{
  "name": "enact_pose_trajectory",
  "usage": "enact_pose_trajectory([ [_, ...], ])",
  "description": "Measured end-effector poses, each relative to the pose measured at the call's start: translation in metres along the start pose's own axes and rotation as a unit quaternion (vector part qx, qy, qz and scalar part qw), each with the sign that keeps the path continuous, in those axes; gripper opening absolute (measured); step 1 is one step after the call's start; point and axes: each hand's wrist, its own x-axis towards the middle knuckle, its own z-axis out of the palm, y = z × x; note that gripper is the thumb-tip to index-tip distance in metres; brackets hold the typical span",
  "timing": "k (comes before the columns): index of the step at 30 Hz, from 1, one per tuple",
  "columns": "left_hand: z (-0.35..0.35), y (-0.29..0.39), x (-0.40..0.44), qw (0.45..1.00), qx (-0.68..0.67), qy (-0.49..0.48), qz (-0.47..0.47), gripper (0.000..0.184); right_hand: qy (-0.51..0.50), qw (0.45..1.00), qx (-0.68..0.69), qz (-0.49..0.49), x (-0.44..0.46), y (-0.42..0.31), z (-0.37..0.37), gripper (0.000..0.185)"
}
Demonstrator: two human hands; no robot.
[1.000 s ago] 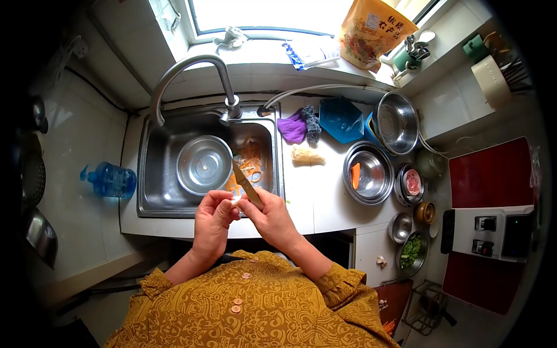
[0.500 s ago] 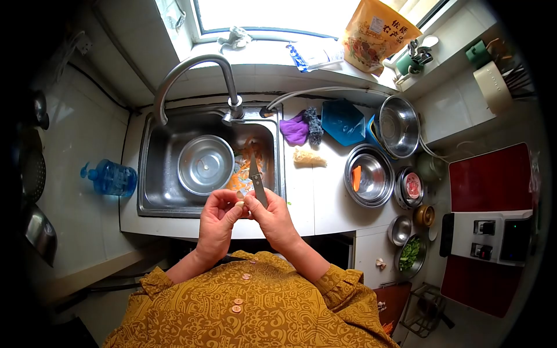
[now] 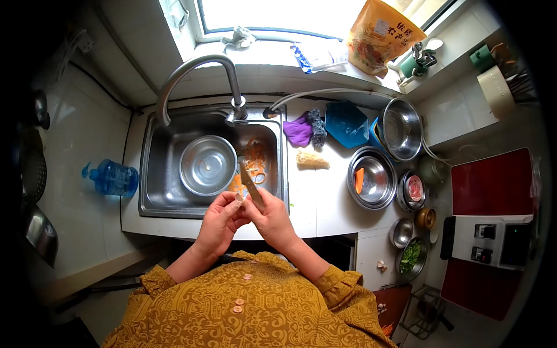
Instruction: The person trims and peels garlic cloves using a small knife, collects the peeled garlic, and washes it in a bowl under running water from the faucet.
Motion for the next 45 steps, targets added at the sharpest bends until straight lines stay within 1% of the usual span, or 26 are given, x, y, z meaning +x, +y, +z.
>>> enact_pose_trajectory([
  [1,0.008,0.004,-0.001,0.999,0.051,0.014,0.009,0.015,0.005,0.988,-0.148,-0.042,0.000,0.000,-0.001,0.020],
  [2,0.012,0.006,-0.001,0.994,0.101,0.028,0.017,0.014,0.006,0.988,-0.147,-0.041,0.001,0.000,-0.001,0.020],
  [4,0.012,0.005,0.000,0.996,0.084,0.039,0.015,0.013,0.028,0.999,-0.023,-0.008,0.005,0.001,0.001,0.019],
  [8,0.001,0.003,0.004,0.997,0.060,0.048,0.012,0.013,0.032,0.996,-0.070,-0.048,0.009,0.008,0.002,0.019],
  [11,-0.005,0.000,0.007,0.995,0.053,0.078,0.006,0.013,0.029,0.996,-0.080,0.001,0.010,0.009,0.000,0.019],
  [12,-0.009,-0.001,0.009,0.995,0.054,0.078,0.006,0.013,0.016,0.998,-0.063,0.000,0.010,0.011,0.001,0.019],
  [14,-0.020,0.000,0.014,0.990,-0.097,0.095,-0.030,0.011,0.001,0.999,-0.045,-0.003,0.010,0.011,0.002,0.019],
  [16,-0.026,0.004,0.018,0.990,-0.106,0.086,-0.022,0.012,-0.027,0.997,0.065,0.043,0.009,0.008,0.003,0.014],
  [17,-0.027,0.005,0.020,0.990,-0.116,0.078,-0.015,0.013,-0.027,0.997,0.065,0.044,0.009,0.009,0.003,0.014],
  [20,-0.026,0.011,0.023,0.991,-0.106,0.079,-0.017,0.018,-0.012,0.997,0.058,0.042,0.013,0.017,0.004,0.016],
  [22,-0.037,0.009,0.036,0.990,-0.106,0.095,-0.014,0.021,0.044,0.995,0.052,0.071,0.016,0.029,0.001,0.018],
  [24,-0.077,0.008,0.059,0.974,-0.072,0.215,0.024,0.025,0.058,0.996,0.004,0.073,0.022,0.053,-0.011,0.018],
  [25,-0.092,0.012,0.069,0.974,-0.069,0.214,0.025,0.025,0.072,0.994,-0.044,0.074,0.024,0.061,-0.017,0.019],
  [26,-0.106,0.017,0.078,0.959,-0.062,0.271,0.047,0.030,0.084,0.990,-0.028,0.110,0.025,0.062,-0.020,0.018],
  [27,-0.116,0.023,0.082,0.942,-0.053,0.325,0.067,0.035,0.089,0.990,-0.025,0.109,0.026,0.067,-0.022,0.018],
  [29,-0.125,0.033,0.086,0.922,-0.087,0.376,0.043,0.045,0.111,0.986,-0.053,0.110,0.024,0.083,-0.033,0.018],
  [31,-0.122,0.034,0.083,0.937,-0.044,0.346,0.032,0.052,0.151,0.980,-0.120,0.040,0.024,0.117,-0.045,0.017],
  [34,-0.099,0.024,0.074,0.956,0.050,0.288,0.020,0.052,0.226,0.961,-0.137,0.076,0.019,0.107,-0.061,0.023],
  [35,-0.090,0.022,0.073,0.963,0.064,0.263,0.000,0.046,0.241,0.958,-0.132,0.076,0.019,0.110,-0.068,0.023],
  [37,-0.072,0.019,0.069,0.969,0.088,0.228,-0.026,0.041,0.265,0.926,-0.261,0.063,0.020,0.124,-0.083,0.027],
  [38,-0.062,0.015,0.066,0.973,0.127,0.193,-0.012,0.037,0.253,0.931,-0.263,0.006,0.021,0.130,-0.091,0.036],
  [39,-0.050,0.009,0.065,0.974,0.165,0.153,-0.003,0.034,0.239,0.936,-0.257,0.029,0.021,0.130,-0.096,0.045],
  [40,-0.034,0.006,0.064,0.972,0.180,0.147,-0.010,0.031,0.275,0.917,-0.288,-0.032,0.019,0.138,-0.098,0.049],
  [41,-0.023,0.001,0.063,0.970,0.207,0.129,-0.013,0.031,0.281,0.918,-0.279,-0.018,0.014,0.125,-0.100,0.053],
  [43,-0.010,-0.011,0.062,0.964,0.245,0.092,-0.031,0.032,0.306,0.923,-0.230,-0.027,0.007,0.114,-0.105,0.030],
  [45,0.002,-0.026,0.062,0.963,0.258,0.067,-0.045,0.030,0.310,0.926,-0.213,-0.028,-0.002,0.111,-0.112,0.020],
])
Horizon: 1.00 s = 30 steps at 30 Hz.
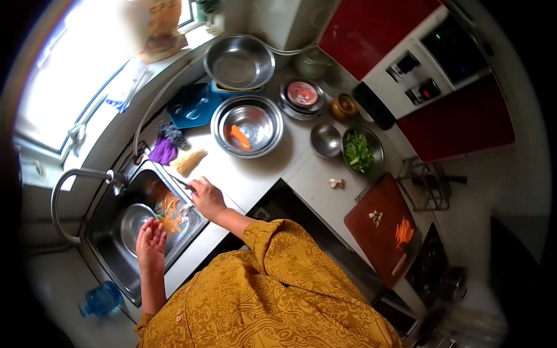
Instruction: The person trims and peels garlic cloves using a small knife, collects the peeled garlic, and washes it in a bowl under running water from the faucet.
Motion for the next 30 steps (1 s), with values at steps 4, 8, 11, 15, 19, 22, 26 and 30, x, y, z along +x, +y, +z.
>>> enact_pose_trajectory([
  [4,0.034,-0.012,0.000,0.998,0.026,-0.035,-0.034,0.026,0.006,1.000,0.006,-0.027,-0.011,0.033,-0.009,0.018],
  [8,0.067,-0.019,-0.005,0.995,0.052,-0.057,-0.066,0.021,0.103,0.995,-0.004,-0.007,-0.037,0.067,-0.056,0.009],
  [11,0.080,-0.021,-0.008,0.990,0.081,-0.079,-0.081,0.020,0.297,0.947,-0.111,0.049,-0.064,0.122,-0.116,0.010],
  [15,0.087,-0.026,-0.014,0.987,0.097,-0.083,-0.099,0.020,0.443,0.858,-0.171,0.198,-0.119,0.205,-0.208,0.018],
  [19,0.096,-0.034,-0.015,0.985,0.101,-0.088,-0.106,0.020,0.423,0.817,-0.279,0.276,-0.160,0.244,-0.265,0.030],
  [22,0.107,-0.039,-0.014,0.982,0.112,-0.097,-0.118,0.021,0.322,0.838,-0.293,0.330,-0.158,0.266,-0.272,0.033],
  [26,0.118,-0.044,-0.013,0.977,0.116,-0.135,-0.120,0.021,0.346,0.841,-0.238,0.341,-0.153,0.275,-0.268,0.028],
  [30,0.121,-0.045,-0.013,0.977,0.114,-0.131,-0.127,0.021,0.371,0.816,-0.279,0.346,-0.159,0.283,-0.270,0.023],
])
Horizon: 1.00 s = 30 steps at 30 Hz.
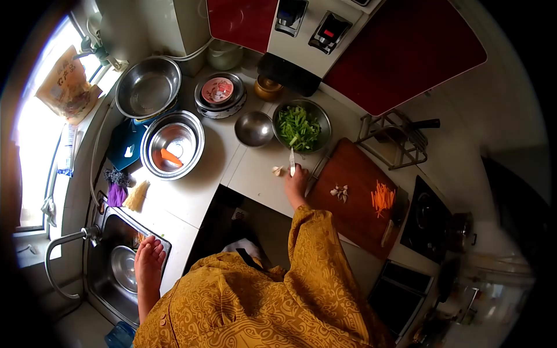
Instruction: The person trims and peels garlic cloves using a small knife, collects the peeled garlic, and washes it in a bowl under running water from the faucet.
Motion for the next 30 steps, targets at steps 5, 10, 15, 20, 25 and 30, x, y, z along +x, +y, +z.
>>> enact_pose_trajectory([
  [5,0.004,0.000,-0.001,1.000,0.003,-0.002,0.005,0.020,0.065,0.952,0.299,-0.008,-0.023,0.039,0.021,0.017],
  [10,0.011,-0.005,-0.002,1.000,0.011,-0.010,-0.006,0.019,0.051,0.982,0.183,-0.010,-0.024,0.043,0.026,0.019],
  [15,0.016,-0.010,-0.002,0.999,0.034,-0.016,-0.017,0.019,0.025,0.976,0.216,-0.009,-0.028,0.004,-0.006,0.024],
  [20,0.014,-0.011,-0.005,0.999,0.028,-0.014,-0.011,0.020,0.182,0.951,0.246,0.035,-0.021,0.052,-0.025,0.016],
  [25,0.012,-0.015,-0.010,1.000,0.022,-0.010,-0.014,0.020,0.169,0.921,0.252,0.244,-0.020,0.112,-0.097,0.032],
  [30,0.026,-0.016,-0.011,0.999,0.028,-0.004,-0.022,0.020,-0.003,0.971,-0.042,0.237,-0.028,0.125,-0.124,0.044],
])
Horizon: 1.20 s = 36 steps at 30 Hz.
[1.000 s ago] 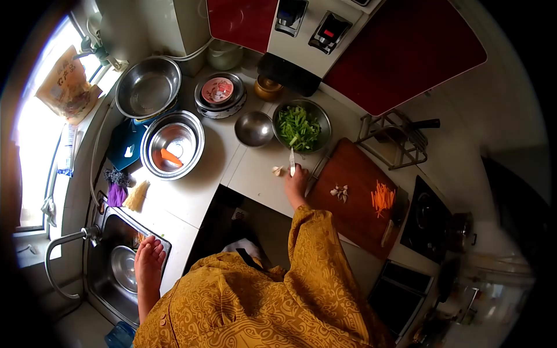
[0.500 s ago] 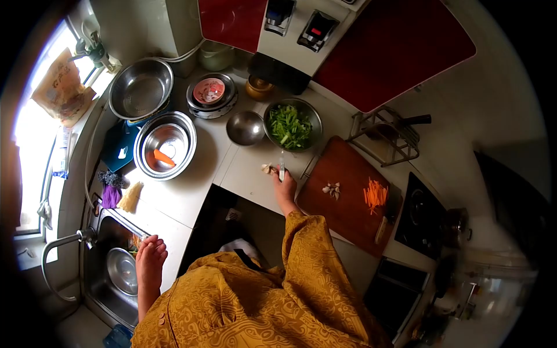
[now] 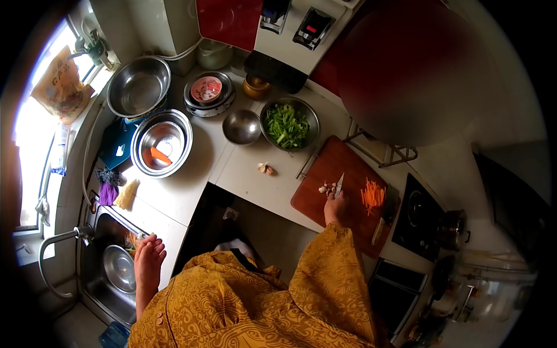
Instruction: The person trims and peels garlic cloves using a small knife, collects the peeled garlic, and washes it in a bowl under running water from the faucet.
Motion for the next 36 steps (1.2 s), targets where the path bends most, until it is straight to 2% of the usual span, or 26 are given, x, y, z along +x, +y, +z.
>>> enact_pose_trajectory([
  [4,0.005,0.000,0.004,1.000,0.009,0.001,-0.009,0.019,-0.001,0.998,-0.067,-0.016,-0.007,-0.010,-0.008,0.045],
  [6,0.006,0.000,0.005,1.000,0.007,-0.002,-0.006,0.019,0.028,0.998,0.056,0.018,-0.007,-0.003,-0.002,0.046],
  [7,0.006,0.000,0.006,1.000,0.004,-0.004,-0.005,0.019,0.029,0.998,0.055,0.018,-0.007,-0.002,-0.004,0.046],
  [9,0.006,-0.001,0.006,1.000,0.004,-0.011,-0.006,0.019,-0.042,0.989,0.123,0.066,-0.007,-0.001,-0.010,0.045],
  [10,0.006,-0.002,0.007,1.000,0.003,-0.017,-0.006,0.019,-0.041,0.990,0.122,0.065,-0.006,0.003,-0.005,0.045],
  [12,0.007,-0.002,0.008,1.000,0.000,-0.018,-0.006,0.019,0.117,0.962,0.240,0.056,-0.010,0.005,0.009,0.021],
  [15,0.008,0.000,0.010,1.000,0.004,-0.024,-0.003,0.019,0.138,0.963,0.232,0.003,-0.019,-0.014,-0.002,0.022],
  [16,0.008,0.002,0.010,1.000,0.011,-0.028,-0.001,0.020,0.146,0.915,0.373,-0.045,-0.025,-0.030,0.004,0.022],
  [18,0.021,0.011,0.005,0.999,0.021,-0.036,-0.005,0.021,0.051,0.881,0.455,-0.122,-0.050,-0.069,0.003,0.020],
  [19,0.026,0.015,0.003,0.999,0.030,-0.039,-0.003,0.022,-0.029,0.890,0.438,-0.125,-0.069,-0.089,0.005,0.019],
  [21,0.029,0.014,0.007,0.996,-0.005,-0.088,-0.016,0.028,-0.175,0.870,0.419,-0.190,-0.134,-0.152,-0.010,0.016],
  [24,0.049,0.016,0.006,0.988,-0.094,-0.118,-0.032,0.038,-0.369,0.769,0.395,-0.342,-0.231,-0.221,-0.024,0.012],
  [26,0.049,0.013,0.009,0.980,-0.154,-0.125,-0.024,0.042,-0.475,0.703,0.381,-0.368,-0.277,-0.247,-0.016,0.013],
  [29,0.032,0.017,0.005,0.960,-0.250,-0.127,0.014,0.041,-0.447,0.671,0.315,-0.502,-0.326,-0.291,-0.018,0.018],
  [30,0.024,0.019,0.003,0.957,-0.273,-0.089,0.040,0.041,-0.427,0.660,0.293,-0.544,-0.336,-0.300,-0.018,0.022],
  [32,0.009,0.026,-0.004,0.944,-0.320,-0.039,0.071,0.041,-0.459,0.634,0.287,-0.552,-0.355,-0.310,-0.016,0.022],
  [36,-0.028,0.025,-0.017,0.930,-0.350,-0.037,0.107,0.038,-0.476,0.586,0.287,-0.590,-0.386,-0.318,-0.002,0.017],
])
